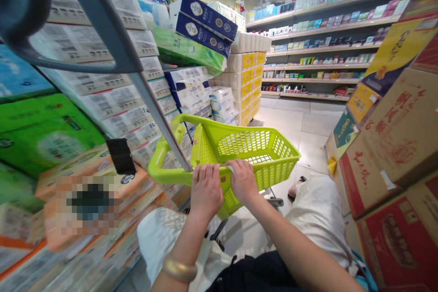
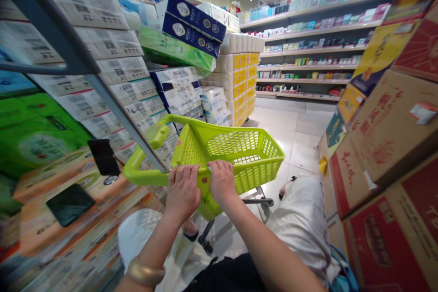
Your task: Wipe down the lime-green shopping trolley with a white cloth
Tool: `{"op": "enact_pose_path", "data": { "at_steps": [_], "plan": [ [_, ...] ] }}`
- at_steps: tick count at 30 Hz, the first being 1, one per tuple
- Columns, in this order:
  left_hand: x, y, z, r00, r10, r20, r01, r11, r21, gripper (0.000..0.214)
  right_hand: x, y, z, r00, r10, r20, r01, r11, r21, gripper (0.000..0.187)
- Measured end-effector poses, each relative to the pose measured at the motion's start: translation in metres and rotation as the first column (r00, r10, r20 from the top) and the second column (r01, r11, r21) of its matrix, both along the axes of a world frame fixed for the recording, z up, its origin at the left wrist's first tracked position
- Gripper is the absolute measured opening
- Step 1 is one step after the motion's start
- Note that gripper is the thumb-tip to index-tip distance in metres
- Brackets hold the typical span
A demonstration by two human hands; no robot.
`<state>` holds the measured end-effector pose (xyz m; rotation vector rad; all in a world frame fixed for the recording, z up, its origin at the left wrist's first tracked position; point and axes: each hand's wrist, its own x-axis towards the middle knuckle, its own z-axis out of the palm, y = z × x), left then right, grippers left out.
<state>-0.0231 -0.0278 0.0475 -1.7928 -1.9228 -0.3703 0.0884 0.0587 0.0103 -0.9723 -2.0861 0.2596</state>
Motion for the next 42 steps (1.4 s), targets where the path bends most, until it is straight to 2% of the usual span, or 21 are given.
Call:
{"op": "enact_pose_path", "data": {
  "at_steps": [3, 8, 11, 16, 19, 25, 28, 33, 37, 42],
  "plan": [
    [-0.003, 0.0, 0.0, 1.0, -0.01, -0.005, 0.01, 1.0, -0.01, 0.052, 0.004, 0.002, -0.003, 1.0, 0.018, 0.013, -0.019, 1.0, 0.01, 0.041],
    [-0.004, 0.001, -0.001, 1.0, -0.013, 0.002, 0.013, 1.0, -0.001, 0.055, 0.028, 0.019, -0.016, 0.996, -0.085, 0.006, 0.085, 0.996, 0.036, 0.039],
    [-0.002, 0.002, -0.002, 1.0, -0.008, -0.002, 0.008, 1.0, 0.007, 0.054, 0.025, 0.018, -0.016, 0.993, -0.122, -0.007, 0.122, 0.992, 0.017, 0.038],
    [-0.004, 0.003, -0.001, 1.0, -0.007, -0.014, 0.007, 1.0, 0.001, 0.054, 0.004, 0.003, -0.008, 1.0, -0.016, -0.016, 0.017, 1.0, 0.022, 0.041],
    [-0.007, 0.002, -0.001, 1.0, -0.016, -0.014, 0.016, 1.0, -0.006, 0.055, 0.008, 0.005, -0.009, 1.0, 0.008, 0.003, -0.008, 0.999, 0.044, 0.041],
    [-0.007, 0.005, 0.001, 1.0, -0.021, -0.002, 0.021, 1.0, -0.002, 0.054, 0.032, 0.022, -0.021, 0.995, -0.104, 0.001, 0.104, 0.993, 0.058, 0.041],
    [-0.004, 0.007, 0.001, 1.0, -0.011, 0.009, 0.011, 1.0, 0.001, 0.053, 0.023, 0.019, -0.019, 0.991, -0.126, -0.034, 0.127, 0.991, 0.047, 0.04],
    [-0.007, 0.008, 0.001, 1.0, -0.027, 0.004, 0.027, 1.0, -0.005, 0.052, 0.005, 0.006, -0.012, 0.999, -0.036, -0.021, 0.037, 0.998, 0.052, 0.042],
    [-0.013, 0.008, 0.002, 0.999, -0.049, 0.006, 0.049, 0.999, -0.013, 0.053, 0.02, 0.011, -0.017, 0.999, -0.032, 0.018, 0.031, 0.996, 0.078, 0.043],
    [-0.017, 0.01, 0.003, 0.999, -0.036, 0.022, 0.036, 0.999, -0.019, 0.051, 0.04, 0.022, -0.029, 0.989, -0.144, 0.008, 0.143, 0.986, 0.088, 0.043]
  ]
}}
